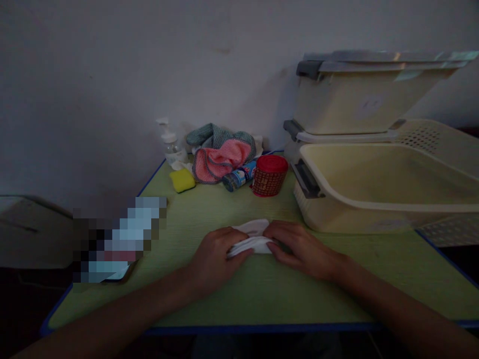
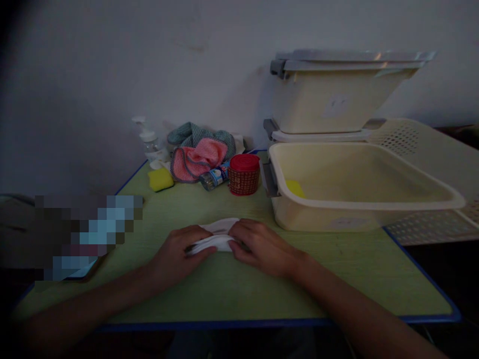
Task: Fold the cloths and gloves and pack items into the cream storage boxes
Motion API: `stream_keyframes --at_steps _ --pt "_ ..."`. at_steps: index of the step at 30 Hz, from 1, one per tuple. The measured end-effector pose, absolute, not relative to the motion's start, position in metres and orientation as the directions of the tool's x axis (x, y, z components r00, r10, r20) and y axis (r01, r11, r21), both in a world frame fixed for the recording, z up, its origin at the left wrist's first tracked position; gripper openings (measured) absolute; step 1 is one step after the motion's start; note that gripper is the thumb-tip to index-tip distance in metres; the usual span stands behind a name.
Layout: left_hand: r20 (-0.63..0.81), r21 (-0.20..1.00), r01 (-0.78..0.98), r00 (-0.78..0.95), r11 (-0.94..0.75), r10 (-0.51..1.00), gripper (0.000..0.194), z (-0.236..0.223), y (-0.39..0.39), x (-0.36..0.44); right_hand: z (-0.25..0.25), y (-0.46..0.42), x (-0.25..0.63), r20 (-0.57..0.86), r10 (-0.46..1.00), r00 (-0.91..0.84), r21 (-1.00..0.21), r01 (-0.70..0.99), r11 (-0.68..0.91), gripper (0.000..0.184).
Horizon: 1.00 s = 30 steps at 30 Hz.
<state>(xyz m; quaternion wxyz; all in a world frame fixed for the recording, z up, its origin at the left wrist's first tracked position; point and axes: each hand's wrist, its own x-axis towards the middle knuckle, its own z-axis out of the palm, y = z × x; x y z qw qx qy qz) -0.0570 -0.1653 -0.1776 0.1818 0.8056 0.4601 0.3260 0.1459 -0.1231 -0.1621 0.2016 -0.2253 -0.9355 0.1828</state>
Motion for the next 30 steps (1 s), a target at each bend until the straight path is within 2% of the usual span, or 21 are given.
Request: stream_keyframes --at_steps 4,8,19,24,30 --pt "0.207 0.694 0.639 0.264 -0.332 0.942 0.013 -0.172 -0.163 -0.056 -0.164 -0.121 0.144 0.240 0.595 -0.767 -0.510 0.422 0.750 0.017" --pt "0.130 0.743 0.622 0.228 -0.247 0.965 0.015 -0.169 -0.157 -0.056 -0.165 -0.120 0.139 0.218 0.671 -0.709 -0.565 0.469 0.679 0.015" --pt "0.017 0.809 0.554 0.311 -0.196 0.950 0.024 -0.170 -0.133 -0.061 -0.166 -0.116 0.133 0.272 0.767 -0.581 -0.593 0.526 0.609 0.006" --pt "-0.018 0.829 0.529 0.343 -0.178 0.939 0.025 -0.170 -0.130 -0.060 -0.167 -0.116 0.136 0.378 0.669 -0.640 -0.505 0.464 0.728 0.011" --pt "0.110 0.767 0.587 0.275 -0.258 0.955 0.018 -0.170 -0.128 -0.060 -0.170 -0.113 0.142 0.458 0.509 -0.729 -0.353 0.376 0.857 0.025"
